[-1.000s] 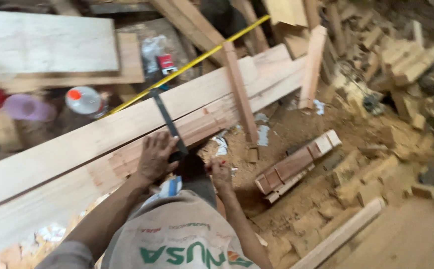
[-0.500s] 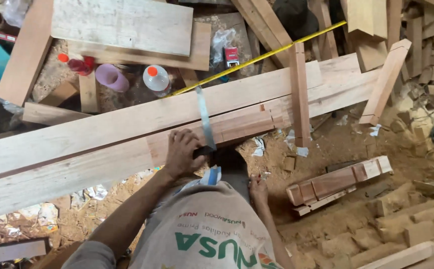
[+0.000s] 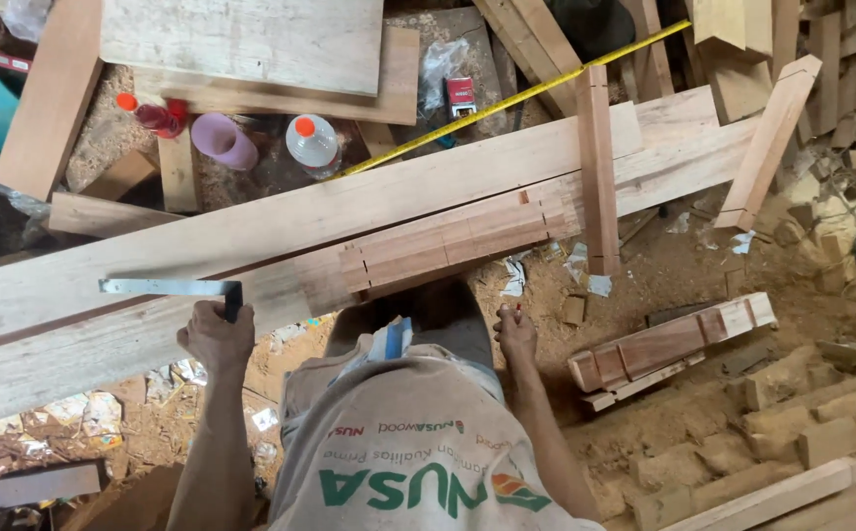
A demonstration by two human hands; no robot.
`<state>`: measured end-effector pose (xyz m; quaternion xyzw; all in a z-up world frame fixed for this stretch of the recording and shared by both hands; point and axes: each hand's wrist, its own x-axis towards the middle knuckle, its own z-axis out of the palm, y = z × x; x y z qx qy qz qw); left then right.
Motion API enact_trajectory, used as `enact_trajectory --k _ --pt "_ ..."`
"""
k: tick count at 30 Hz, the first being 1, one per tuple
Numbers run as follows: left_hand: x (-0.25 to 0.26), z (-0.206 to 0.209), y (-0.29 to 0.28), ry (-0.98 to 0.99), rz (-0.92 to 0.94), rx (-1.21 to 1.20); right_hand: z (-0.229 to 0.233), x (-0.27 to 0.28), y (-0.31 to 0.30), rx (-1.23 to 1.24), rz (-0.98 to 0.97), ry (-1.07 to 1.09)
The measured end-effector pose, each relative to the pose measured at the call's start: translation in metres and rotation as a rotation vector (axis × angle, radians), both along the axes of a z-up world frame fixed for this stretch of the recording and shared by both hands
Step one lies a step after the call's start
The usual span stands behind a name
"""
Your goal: Measuring and marking lines on wooden boards using a carpenter's square and a pencil in a workshop environment.
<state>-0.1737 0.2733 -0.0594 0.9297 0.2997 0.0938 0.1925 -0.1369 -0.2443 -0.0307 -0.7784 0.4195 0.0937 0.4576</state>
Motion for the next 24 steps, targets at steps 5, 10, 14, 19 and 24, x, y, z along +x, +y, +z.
enact_trajectory --k 5,10,14,19,24 --pt "0.004 -0.014 -0.008 0.132 0.049 -0.002 0.037 0.029 0.001 0.016 0.003 -0.157" --pt "0.009 -0.017 -0.015 0.237 0.076 0.032 0.072 0.062 -0.017 -0.076 -0.076 -0.384" --pt "0.012 -0.016 -0.023 0.215 0.116 0.035 0.069 0.096 -0.048 -0.067 -0.084 -0.497" --pt "0.038 0.033 -0.076 -0.063 -0.027 0.035 0.083 0.133 -0.067 -0.122 0.028 -0.555" --pt "0.066 0.06 -0.129 -0.081 -0.028 -0.057 0.085 0.166 -0.079 -0.086 0.192 -0.55"
